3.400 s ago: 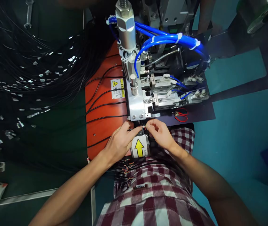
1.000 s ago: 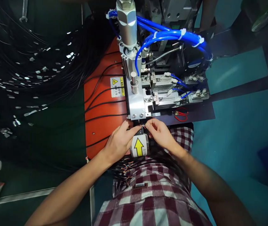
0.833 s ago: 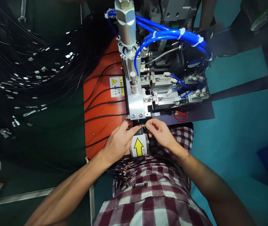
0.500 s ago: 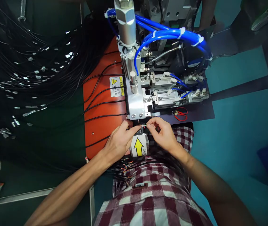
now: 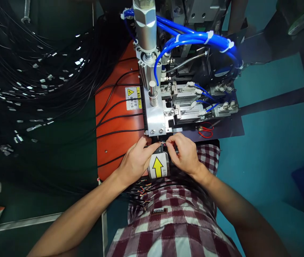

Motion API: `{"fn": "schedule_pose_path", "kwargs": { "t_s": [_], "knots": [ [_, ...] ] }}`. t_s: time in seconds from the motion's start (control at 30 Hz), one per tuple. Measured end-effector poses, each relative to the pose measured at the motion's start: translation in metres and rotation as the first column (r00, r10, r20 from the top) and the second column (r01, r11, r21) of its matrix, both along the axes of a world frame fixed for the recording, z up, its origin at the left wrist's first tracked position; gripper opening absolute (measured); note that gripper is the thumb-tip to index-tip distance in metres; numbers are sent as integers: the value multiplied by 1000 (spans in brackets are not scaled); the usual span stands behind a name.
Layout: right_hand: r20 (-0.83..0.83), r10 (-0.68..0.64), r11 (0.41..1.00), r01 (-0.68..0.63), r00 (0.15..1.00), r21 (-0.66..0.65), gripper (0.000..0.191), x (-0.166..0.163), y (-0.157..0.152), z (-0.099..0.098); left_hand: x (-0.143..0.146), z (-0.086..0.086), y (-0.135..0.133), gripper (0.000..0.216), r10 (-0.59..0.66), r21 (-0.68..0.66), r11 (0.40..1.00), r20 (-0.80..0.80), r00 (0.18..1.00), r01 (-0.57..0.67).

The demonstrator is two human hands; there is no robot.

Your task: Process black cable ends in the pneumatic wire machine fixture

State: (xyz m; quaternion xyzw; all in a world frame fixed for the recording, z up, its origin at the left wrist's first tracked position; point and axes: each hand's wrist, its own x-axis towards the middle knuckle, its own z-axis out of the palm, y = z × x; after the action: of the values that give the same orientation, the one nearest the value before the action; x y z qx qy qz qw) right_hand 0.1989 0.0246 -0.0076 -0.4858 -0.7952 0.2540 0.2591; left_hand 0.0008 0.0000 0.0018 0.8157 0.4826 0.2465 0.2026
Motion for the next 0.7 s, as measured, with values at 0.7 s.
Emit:
{"fn": "schedule_pose_path", "kwargs": {
  "t_s": [0.7],
  "knots": [
    [-137,-167,977,145,976,-155,10,-12,-7,-5,-1,-3,-1,34,-2,-15,1000,-15,1000,1]
  ]
}}
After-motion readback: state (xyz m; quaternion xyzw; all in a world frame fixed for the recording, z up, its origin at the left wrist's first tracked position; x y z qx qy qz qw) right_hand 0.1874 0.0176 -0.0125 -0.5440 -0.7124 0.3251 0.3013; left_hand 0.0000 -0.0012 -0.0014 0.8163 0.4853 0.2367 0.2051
